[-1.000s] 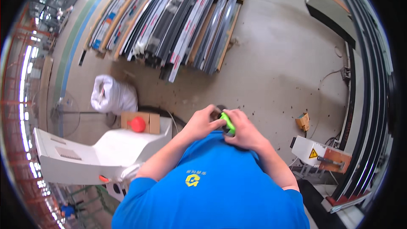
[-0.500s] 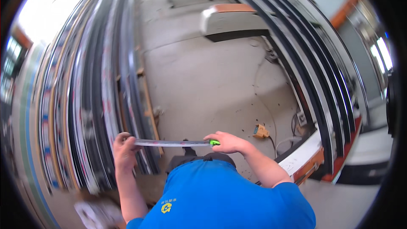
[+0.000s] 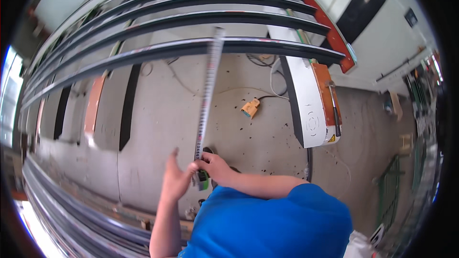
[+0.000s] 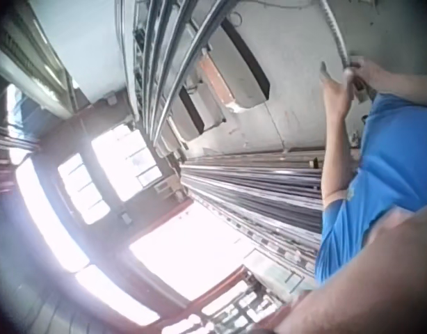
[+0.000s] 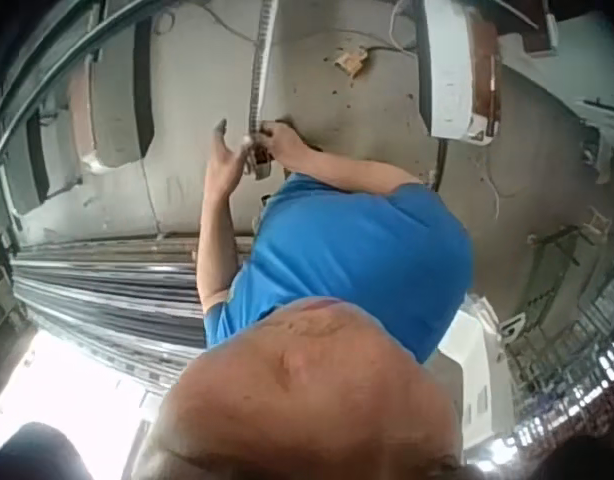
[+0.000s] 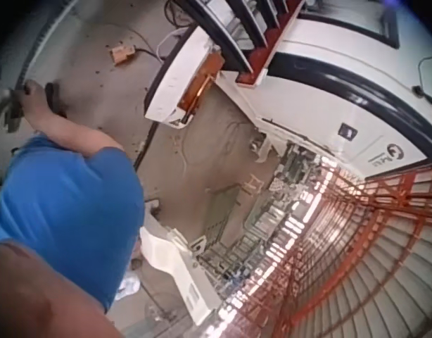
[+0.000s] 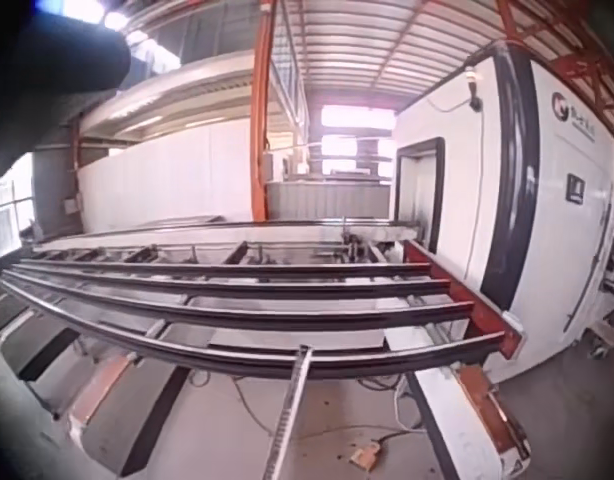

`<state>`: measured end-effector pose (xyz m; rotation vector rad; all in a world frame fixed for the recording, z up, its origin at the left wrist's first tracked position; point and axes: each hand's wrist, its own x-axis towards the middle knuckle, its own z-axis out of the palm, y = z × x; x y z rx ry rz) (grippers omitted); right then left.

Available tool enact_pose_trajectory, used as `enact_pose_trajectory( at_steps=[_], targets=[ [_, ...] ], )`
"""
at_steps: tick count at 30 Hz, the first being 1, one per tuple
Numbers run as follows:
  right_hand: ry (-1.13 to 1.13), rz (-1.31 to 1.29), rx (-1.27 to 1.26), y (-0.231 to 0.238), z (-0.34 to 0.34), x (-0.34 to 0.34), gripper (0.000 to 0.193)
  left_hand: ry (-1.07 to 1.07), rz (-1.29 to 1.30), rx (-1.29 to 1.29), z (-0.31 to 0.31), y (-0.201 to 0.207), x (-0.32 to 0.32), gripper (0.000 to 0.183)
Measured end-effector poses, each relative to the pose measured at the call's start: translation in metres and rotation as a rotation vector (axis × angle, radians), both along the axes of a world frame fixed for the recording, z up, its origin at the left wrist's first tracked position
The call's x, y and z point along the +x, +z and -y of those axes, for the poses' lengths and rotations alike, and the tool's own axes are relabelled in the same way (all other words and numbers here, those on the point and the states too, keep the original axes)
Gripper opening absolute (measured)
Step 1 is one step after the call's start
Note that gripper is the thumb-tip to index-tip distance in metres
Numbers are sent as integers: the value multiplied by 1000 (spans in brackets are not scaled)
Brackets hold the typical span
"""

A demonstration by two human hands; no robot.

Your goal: Operating a CNC machine terminal and measuring metal profiles on a fabrication floor.

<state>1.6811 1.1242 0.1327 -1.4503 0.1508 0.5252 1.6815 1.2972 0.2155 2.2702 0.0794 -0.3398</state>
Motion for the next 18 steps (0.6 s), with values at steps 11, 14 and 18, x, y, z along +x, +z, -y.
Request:
enact_pose_trajectory(
  at_steps=[11,14,18],
  targets=[
    [-513,147,138,17,-31,162,22,-342,-363,63,29,50,210,64],
    [-363,216,-184,18,-25,190,22,-246,-378,-240,-7,15,220,60],
    [-196,352,-155,52,-20,233,20,-181,-534,-469,-32,-1,230,43]
  ],
)
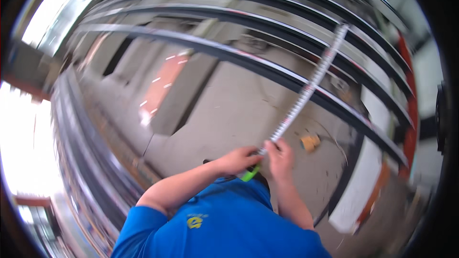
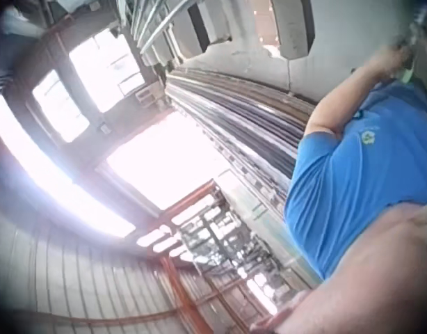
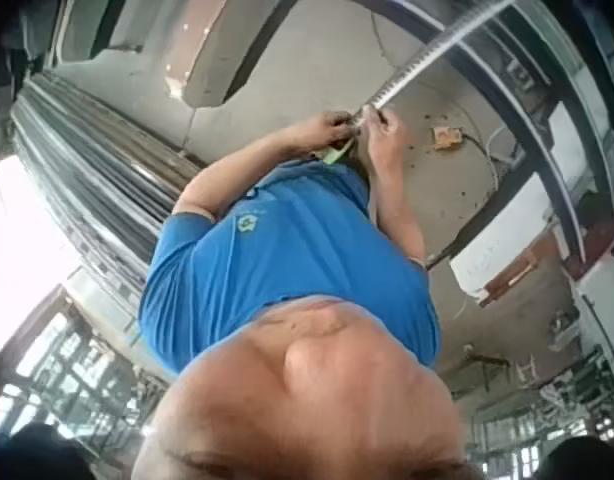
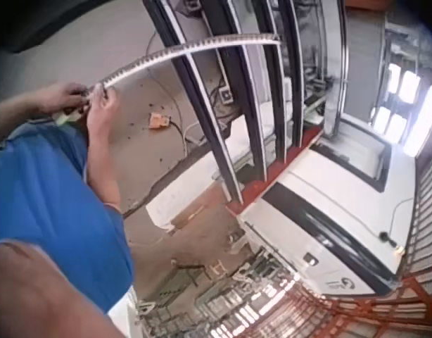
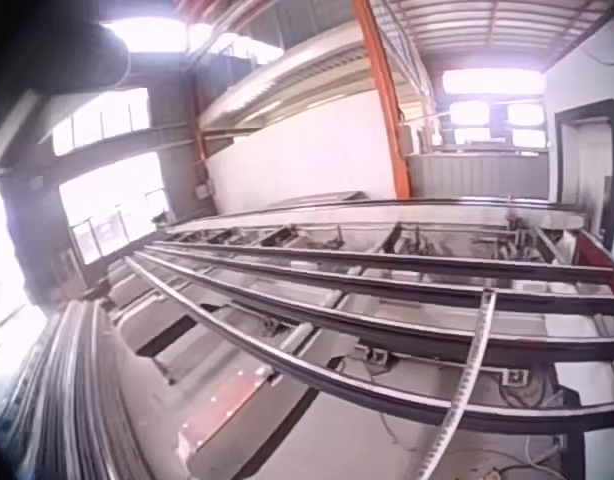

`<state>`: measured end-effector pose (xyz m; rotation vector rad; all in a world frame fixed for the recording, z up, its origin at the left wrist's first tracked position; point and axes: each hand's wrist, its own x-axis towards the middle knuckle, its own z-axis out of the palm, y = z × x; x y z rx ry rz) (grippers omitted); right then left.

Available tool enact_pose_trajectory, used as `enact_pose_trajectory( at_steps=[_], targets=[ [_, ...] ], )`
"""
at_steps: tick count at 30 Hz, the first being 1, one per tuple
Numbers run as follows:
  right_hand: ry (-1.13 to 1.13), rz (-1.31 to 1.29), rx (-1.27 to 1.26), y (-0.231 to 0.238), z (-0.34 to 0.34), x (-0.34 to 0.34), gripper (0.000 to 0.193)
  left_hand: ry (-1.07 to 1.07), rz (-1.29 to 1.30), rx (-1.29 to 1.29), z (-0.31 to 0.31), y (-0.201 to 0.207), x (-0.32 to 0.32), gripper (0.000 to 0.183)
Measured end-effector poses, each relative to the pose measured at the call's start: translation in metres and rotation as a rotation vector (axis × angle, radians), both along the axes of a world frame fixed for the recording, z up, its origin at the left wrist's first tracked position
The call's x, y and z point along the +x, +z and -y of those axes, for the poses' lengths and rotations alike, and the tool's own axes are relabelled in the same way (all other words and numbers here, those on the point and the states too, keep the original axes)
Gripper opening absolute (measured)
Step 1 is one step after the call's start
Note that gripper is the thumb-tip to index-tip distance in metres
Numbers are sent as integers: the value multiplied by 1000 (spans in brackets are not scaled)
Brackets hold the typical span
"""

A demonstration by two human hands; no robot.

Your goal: Operating a CNC machine terminal and measuring metal profiles on a fabrication floor.

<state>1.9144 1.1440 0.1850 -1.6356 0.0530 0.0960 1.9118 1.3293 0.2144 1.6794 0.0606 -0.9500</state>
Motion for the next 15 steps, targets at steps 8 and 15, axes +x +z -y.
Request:
enact_pose_trajectory(
  at_steps=[8,15],
  targets=[
    [514,-121,-9,9,-134,45,36,424,105,118,-117,18,-14,42],
    [1034,-72,-136,6,-350,9,109,1176,324,43,-294,-5,-86,39]
  ],
)
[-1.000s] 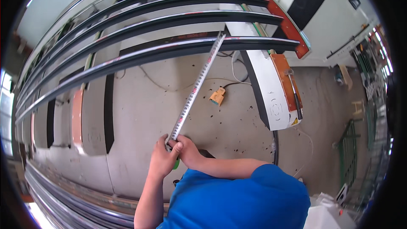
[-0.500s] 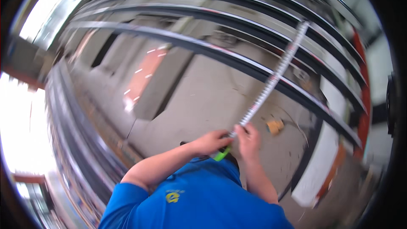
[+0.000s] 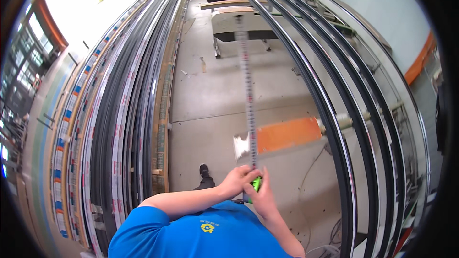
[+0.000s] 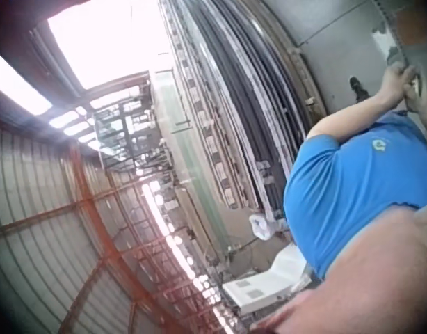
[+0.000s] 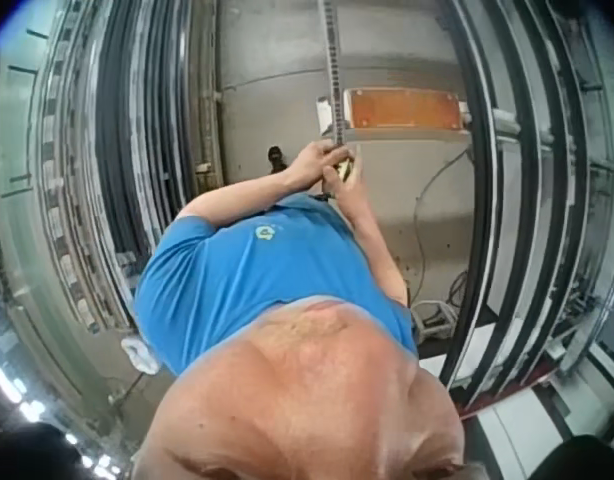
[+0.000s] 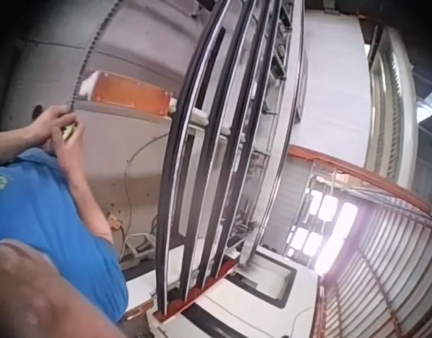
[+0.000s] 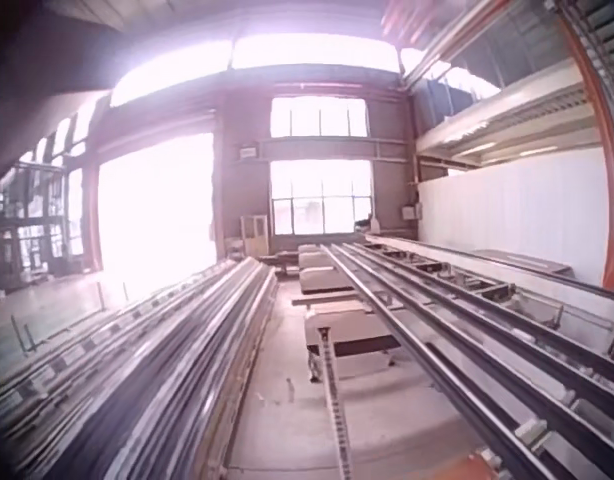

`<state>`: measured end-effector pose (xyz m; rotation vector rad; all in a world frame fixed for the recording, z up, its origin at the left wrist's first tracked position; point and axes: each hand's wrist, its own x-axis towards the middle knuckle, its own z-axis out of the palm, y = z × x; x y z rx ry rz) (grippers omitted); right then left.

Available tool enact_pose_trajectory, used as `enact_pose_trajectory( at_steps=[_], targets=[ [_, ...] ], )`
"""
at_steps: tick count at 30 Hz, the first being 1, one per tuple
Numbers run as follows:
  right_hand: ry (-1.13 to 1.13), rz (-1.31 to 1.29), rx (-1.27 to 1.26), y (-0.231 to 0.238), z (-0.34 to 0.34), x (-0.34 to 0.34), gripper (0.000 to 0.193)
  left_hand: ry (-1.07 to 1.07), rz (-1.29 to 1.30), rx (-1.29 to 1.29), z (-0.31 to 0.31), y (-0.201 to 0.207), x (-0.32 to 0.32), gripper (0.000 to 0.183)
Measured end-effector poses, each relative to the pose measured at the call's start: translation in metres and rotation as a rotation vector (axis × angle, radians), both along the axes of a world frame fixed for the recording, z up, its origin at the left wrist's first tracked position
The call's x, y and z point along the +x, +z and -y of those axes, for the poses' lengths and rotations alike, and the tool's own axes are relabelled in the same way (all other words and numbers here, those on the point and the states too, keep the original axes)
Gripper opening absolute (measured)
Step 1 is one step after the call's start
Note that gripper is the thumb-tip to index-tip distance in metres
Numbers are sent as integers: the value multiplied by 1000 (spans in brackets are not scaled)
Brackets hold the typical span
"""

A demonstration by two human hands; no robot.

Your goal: Operating a CNC machine terminal and measuring metal profiles on a fabrication floor.

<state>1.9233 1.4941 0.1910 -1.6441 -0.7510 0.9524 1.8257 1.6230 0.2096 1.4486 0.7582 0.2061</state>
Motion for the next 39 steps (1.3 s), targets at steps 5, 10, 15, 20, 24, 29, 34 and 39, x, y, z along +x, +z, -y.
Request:
enact_pose_trajectory(
  at_steps=[5,10,15,20,24,29,34,39],
  targets=[
    [309,164,-201,10,-182,-24,98,298,61,-4,-150,-38,-66,34],
    [585,178,-374,-2,-331,-24,71,568,184,-290,-310,-20,-123,38],
    [813,112,-546,-18,-450,35,61,899,344,-266,-492,-20,-167,41],
    [899,-36,-652,-54,-576,132,54,1022,443,-192,-705,-29,-229,44],
    [1000,127,-854,-51,-719,192,42,1187,404,-105,-854,-8,-284,46],
    [1066,333,-812,-34,-920,221,34,1358,351,-91,-987,19,-304,51],
    [1148,370,-776,-27,-1079,242,33,1487,448,-39,-1092,15,-243,50],
    [1120,353,-812,-40,-1235,255,31,1344,392,-172,-1221,-38,-174,48]
  ],
)
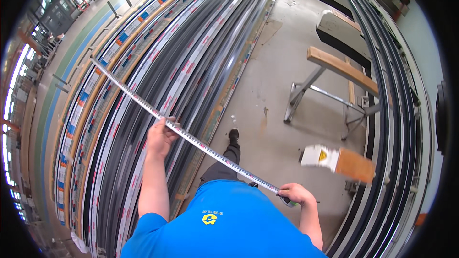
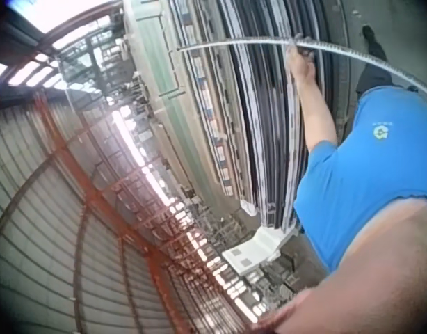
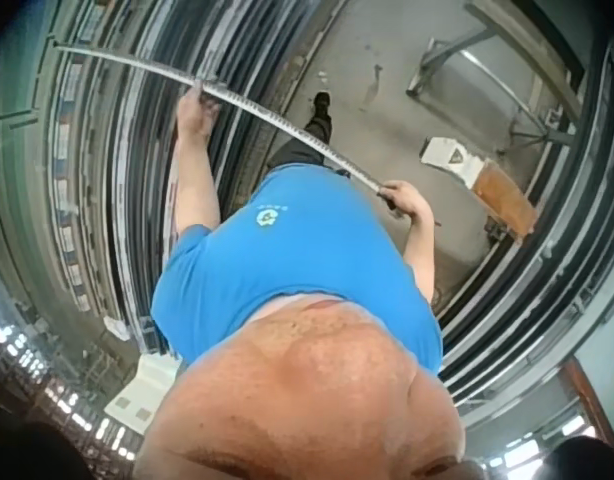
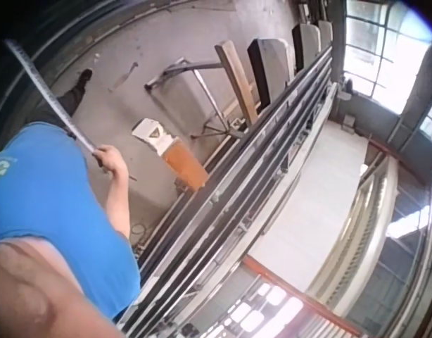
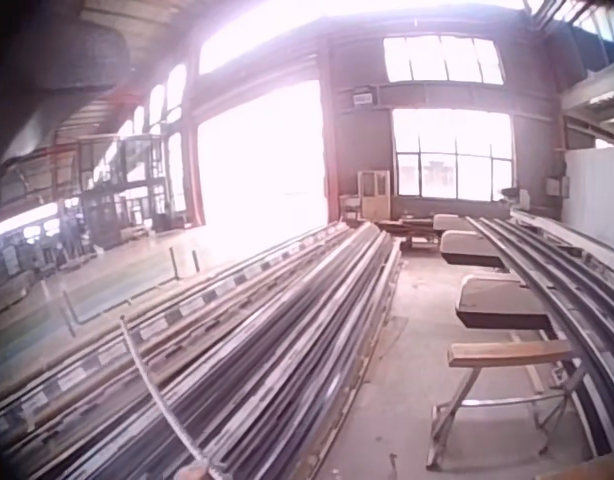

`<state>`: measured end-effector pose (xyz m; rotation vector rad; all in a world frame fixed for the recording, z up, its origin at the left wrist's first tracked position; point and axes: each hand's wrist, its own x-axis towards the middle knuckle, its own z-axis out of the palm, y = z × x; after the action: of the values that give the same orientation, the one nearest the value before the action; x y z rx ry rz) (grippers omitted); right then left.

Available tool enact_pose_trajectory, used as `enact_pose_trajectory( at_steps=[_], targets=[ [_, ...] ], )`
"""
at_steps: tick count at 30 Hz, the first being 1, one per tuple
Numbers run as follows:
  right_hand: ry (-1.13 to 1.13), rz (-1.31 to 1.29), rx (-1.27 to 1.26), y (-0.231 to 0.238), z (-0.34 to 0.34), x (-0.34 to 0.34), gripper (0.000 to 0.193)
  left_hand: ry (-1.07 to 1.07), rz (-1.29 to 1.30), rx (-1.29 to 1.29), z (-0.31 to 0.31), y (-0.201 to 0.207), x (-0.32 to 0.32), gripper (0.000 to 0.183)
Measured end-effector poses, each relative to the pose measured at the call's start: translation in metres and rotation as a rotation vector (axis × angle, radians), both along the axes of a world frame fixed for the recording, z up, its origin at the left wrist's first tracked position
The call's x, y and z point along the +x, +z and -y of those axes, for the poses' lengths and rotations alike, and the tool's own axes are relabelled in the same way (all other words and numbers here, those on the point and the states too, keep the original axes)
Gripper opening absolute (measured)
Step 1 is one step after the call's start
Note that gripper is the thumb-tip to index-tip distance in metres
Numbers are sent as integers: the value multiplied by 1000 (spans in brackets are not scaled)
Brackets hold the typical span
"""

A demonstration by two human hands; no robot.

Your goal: Operating a CNC machine terminal and measuring metal profiles on a fabrication floor.

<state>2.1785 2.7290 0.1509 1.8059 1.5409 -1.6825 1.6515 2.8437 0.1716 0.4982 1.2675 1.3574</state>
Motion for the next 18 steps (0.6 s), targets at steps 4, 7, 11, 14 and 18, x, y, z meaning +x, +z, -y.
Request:
enact_pose_trajectory(
  at_steps=[4,7,11,14,18],
  targets=[
    [-112,3,12,2,-131,6,30,-162,-8,-93,-145,-11,80,51],
    [-224,23,42,11,-217,19,29,-297,14,-142,-264,-6,143,53],
    [-323,5,34,31,-330,48,29,-441,27,-117,-425,11,204,54],
    [-400,-19,16,35,-416,79,29,-553,26,-125,-535,23,250,56],
    [-511,-76,7,19,-549,138,25,-645,-157,-94,-681,11,298,59]
  ],
)
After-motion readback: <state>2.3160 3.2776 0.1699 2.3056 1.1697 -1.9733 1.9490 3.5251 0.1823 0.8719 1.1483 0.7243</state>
